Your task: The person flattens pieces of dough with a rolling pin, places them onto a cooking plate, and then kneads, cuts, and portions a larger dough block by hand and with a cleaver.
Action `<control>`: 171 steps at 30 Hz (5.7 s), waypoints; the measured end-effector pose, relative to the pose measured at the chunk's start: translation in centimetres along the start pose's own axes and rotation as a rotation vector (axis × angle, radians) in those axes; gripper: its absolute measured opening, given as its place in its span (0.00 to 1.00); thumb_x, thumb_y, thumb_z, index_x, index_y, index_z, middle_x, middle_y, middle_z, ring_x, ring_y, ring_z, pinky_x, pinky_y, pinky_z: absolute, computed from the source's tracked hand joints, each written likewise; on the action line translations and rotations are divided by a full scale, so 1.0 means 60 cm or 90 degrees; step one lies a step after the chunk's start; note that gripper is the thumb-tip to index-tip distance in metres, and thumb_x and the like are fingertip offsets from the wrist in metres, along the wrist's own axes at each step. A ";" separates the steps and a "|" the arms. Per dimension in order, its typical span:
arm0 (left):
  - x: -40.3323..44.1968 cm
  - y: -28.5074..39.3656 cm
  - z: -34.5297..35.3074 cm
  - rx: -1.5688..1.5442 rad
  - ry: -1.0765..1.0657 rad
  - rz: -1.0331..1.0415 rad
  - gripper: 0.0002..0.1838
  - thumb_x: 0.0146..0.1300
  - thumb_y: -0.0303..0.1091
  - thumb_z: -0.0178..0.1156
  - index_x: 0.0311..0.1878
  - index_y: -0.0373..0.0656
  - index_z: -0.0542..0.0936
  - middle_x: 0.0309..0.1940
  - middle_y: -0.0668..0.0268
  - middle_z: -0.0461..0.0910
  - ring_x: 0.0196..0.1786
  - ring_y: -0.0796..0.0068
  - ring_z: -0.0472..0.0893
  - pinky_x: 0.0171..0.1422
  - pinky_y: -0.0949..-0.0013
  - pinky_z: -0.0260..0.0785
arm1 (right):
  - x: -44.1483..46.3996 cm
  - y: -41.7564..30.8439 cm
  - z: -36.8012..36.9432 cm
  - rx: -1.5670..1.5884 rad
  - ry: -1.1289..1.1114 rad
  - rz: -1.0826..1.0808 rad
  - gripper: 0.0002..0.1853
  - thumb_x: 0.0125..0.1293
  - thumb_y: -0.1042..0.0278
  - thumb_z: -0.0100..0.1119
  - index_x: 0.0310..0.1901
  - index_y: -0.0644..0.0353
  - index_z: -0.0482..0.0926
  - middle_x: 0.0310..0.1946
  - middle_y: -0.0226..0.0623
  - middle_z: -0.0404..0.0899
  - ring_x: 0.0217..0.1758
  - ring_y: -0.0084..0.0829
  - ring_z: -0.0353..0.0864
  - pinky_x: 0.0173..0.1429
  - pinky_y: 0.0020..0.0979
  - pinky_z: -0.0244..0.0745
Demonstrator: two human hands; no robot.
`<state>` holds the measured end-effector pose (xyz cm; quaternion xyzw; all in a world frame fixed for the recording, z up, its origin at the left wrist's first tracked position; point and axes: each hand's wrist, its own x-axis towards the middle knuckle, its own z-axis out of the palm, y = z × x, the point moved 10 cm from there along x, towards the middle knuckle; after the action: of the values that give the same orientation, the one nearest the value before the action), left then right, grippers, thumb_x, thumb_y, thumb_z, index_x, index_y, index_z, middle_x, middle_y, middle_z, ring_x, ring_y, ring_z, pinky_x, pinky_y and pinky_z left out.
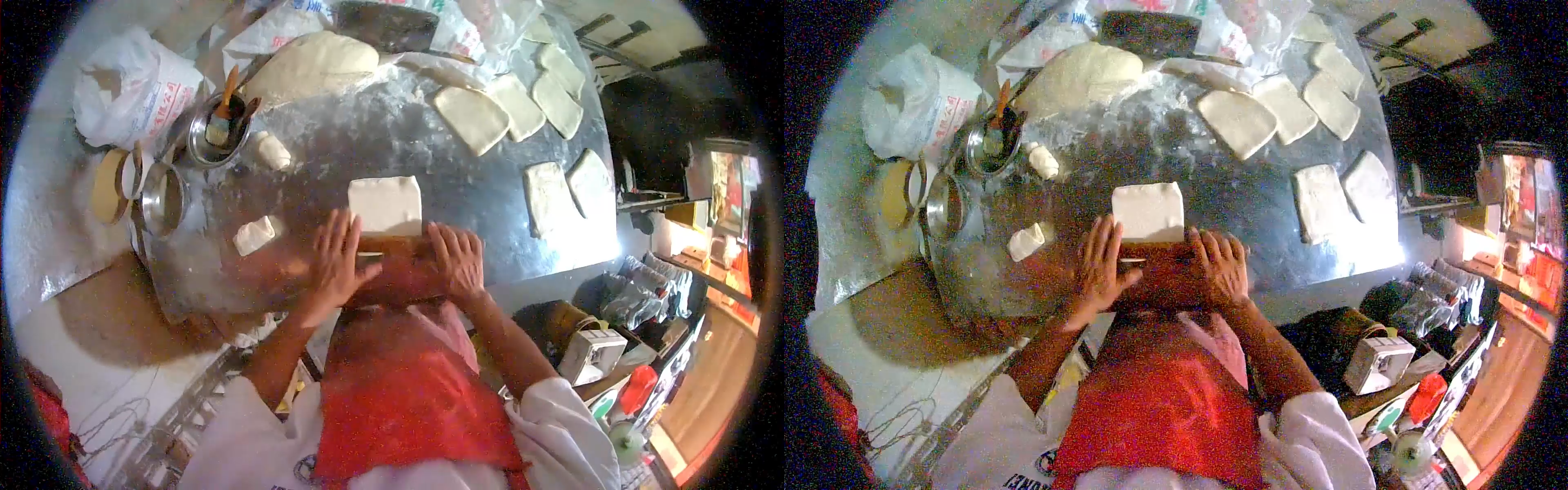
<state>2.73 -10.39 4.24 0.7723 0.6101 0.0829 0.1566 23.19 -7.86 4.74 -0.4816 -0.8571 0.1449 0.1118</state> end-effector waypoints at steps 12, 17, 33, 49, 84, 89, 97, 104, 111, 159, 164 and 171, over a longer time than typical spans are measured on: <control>0.169 -0.064 0.006 -0.427 -0.174 -0.229 0.09 0.65 0.32 0.68 0.41 0.38 0.80 0.51 0.59 0.80 0.52 0.64 0.81 0.50 0.59 0.72 | -0.099 0.013 -0.006 0.099 -0.090 0.006 0.33 0.62 0.46 0.64 0.69 0.43 0.75 0.70 0.39 0.71 0.73 0.48 0.68 0.75 0.55 0.61; 0.077 -0.020 -0.056 -0.901 -0.032 -0.394 0.07 0.71 0.34 0.64 0.47 0.43 0.80 0.44 0.70 0.81 0.45 0.74 0.82 0.47 0.64 0.77 | -0.113 0.012 -0.001 0.082 -0.064 0.014 0.31 0.63 0.47 0.64 0.68 0.44 0.77 0.68 0.39 0.73 0.71 0.47 0.69 0.72 0.54 0.63; 0.177 -0.068 -0.069 0.053 0.101 0.037 0.34 0.73 0.52 0.59 0.76 0.46 0.68 0.76 0.50 0.65 0.80 0.49 0.62 0.82 0.41 0.49 | 0.175 0.040 0.024 -0.104 0.002 -0.011 0.37 0.70 0.47 0.58 0.78 0.48 0.63 0.77 0.49 0.62 0.78 0.52 0.62 0.77 0.56 0.59; 0.315 -0.145 -0.075 -0.035 0.231 -0.009 0.43 0.69 0.53 0.63 0.82 0.49 0.59 0.83 0.57 0.56 0.84 0.49 0.55 0.84 0.39 0.42 | 0.283 0.103 -0.019 -0.081 0.141 0.067 0.41 0.70 0.34 0.56 0.76 0.54 0.66 0.75 0.51 0.66 0.80 0.54 0.60 0.81 0.60 0.50; 0.303 -0.077 -0.153 -0.860 0.107 -0.274 0.15 0.74 0.38 0.63 0.59 0.45 0.77 0.50 0.72 0.82 0.52 0.78 0.79 0.57 0.71 0.72 | -0.425 0.149 -0.031 0.234 0.081 0.448 0.19 0.63 0.71 0.70 0.55 0.62 0.77 0.40 0.49 0.81 0.42 0.52 0.83 0.45 0.45 0.78; 0.188 -0.339 -0.122 -0.501 0.268 -0.215 0.16 0.76 0.30 0.56 0.62 0.34 0.77 0.57 0.56 0.83 0.62 0.65 0.82 0.67 0.63 0.73 | -0.309 0.128 -0.098 0.223 0.085 0.385 0.19 0.65 0.72 0.67 0.57 0.60 0.77 0.40 0.50 0.80 0.38 0.53 0.82 0.42 0.46 0.77; -0.124 -0.337 -0.098 -0.030 0.057 -0.196 0.31 0.71 0.40 0.63 0.74 0.40 0.69 0.71 0.47 0.71 0.72 0.49 0.71 0.72 0.53 0.66 | -0.121 0.134 -0.062 0.102 0.078 0.284 0.25 0.66 0.70 0.64 0.65 0.55 0.75 0.53 0.45 0.78 0.55 0.51 0.78 0.55 0.48 0.74; -0.141 -0.350 -0.061 -0.275 0.120 -0.337 0.32 0.68 0.35 0.66 0.74 0.39 0.69 0.61 0.47 0.78 0.63 0.42 0.78 0.67 0.51 0.72 | -0.058 0.151 -0.024 -0.126 0.070 0.222 0.26 0.65 0.62 0.65 0.65 0.54 0.76 0.62 0.42 0.76 0.61 0.47 0.75 0.62 0.50 0.70; -0.028 -0.211 0.073 -0.367 0.055 -0.253 0.43 0.65 0.39 0.72 0.80 0.44 0.62 0.75 0.50 0.68 0.76 0.50 0.68 0.79 0.55 0.59 | -0.069 0.162 -0.006 -0.169 0.134 0.137 0.27 0.63 0.62 0.65 0.65 0.52 0.76 0.56 0.39 0.80 0.54 0.47 0.79 0.54 0.47 0.74; 0.277 -0.166 -0.085 0.049 0.339 -0.056 0.26 0.75 0.48 0.57 0.70 0.46 0.74 0.67 0.51 0.77 0.74 0.48 0.70 0.79 0.38 0.53 | 0.199 0.023 -0.008 -0.142 0.041 -0.092 0.40 0.70 0.30 0.50 0.74 0.49 0.69 0.75 0.44 0.67 0.78 0.50 0.63 0.76 0.58 0.59; 0.223 -0.122 -0.086 -0.120 0.233 -0.024 0.28 0.74 0.45 0.59 0.71 0.42 0.72 0.71 0.47 0.72 0.76 0.43 0.65 0.79 0.40 0.55 | 0.135 0.011 0.025 0.031 -0.069 -0.100 0.26 0.68 0.57 0.57 0.67 0.52 0.76 0.69 0.39 0.73 0.68 0.48 0.74 0.64 0.48 0.75; 0.002 -0.031 -0.004 0.008 0.044 -0.046 0.52 0.64 0.61 0.66 0.82 0.43 0.55 0.82 0.50 0.53 0.84 0.45 0.52 0.81 0.31 0.40 | -0.062 -0.082 0.056 -0.088 -0.066 -0.055 0.28 0.68 0.56 0.57 0.69 0.51 0.74 0.76 0.40 0.68 0.77 0.43 0.67 0.70 0.52 0.65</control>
<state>1.00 -9.85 3.82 0.7472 0.6433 0.1002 0.1335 20.08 -13.94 3.16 -0.4423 -0.8898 0.1052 0.0401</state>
